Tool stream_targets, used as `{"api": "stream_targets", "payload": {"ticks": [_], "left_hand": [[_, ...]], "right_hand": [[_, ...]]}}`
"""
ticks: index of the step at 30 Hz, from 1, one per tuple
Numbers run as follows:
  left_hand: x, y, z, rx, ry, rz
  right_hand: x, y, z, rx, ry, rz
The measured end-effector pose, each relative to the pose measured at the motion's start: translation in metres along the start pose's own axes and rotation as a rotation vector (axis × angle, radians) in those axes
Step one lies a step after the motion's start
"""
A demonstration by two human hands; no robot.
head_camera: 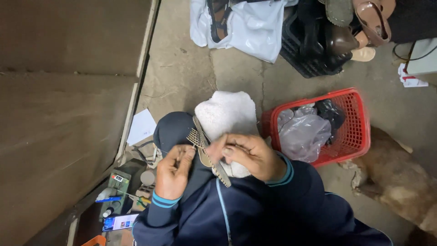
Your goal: Hand-sewing a shoe sole to the upper part of the shoe using a needle and thread in a repair shop.
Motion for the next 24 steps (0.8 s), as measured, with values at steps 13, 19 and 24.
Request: {"api": "stream_targets", "payload": {"ticks": [13, 19, 24], "left_hand": [[-0.011, 0.037, 0.002, 0.003, 0.075, 0.165], [-0.003, 0.044, -0.004, 0.012, 0.118, 0.102], [0.002, 0.051, -0.004, 0.038, 0.041, 0.113]], "right_hand": [[-0.046, -0.07, 0.007, -0.503, 0.431, -0.019], [-0.054, -0.072, 0.022, -0.507, 0.337, 0.542], [-0.036, -0.002, 0.037, -0.075, 0.223, 0.72]]}}
Point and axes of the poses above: each hand's wrist, its own z-axis away from the middle knuckle, its own y-axis out of the palm, x = y × z, the point moved 4 cm from there along -z, towards the middle knuckle, and after that the axes turned 15 degrees about y, right-handed, at the moved point
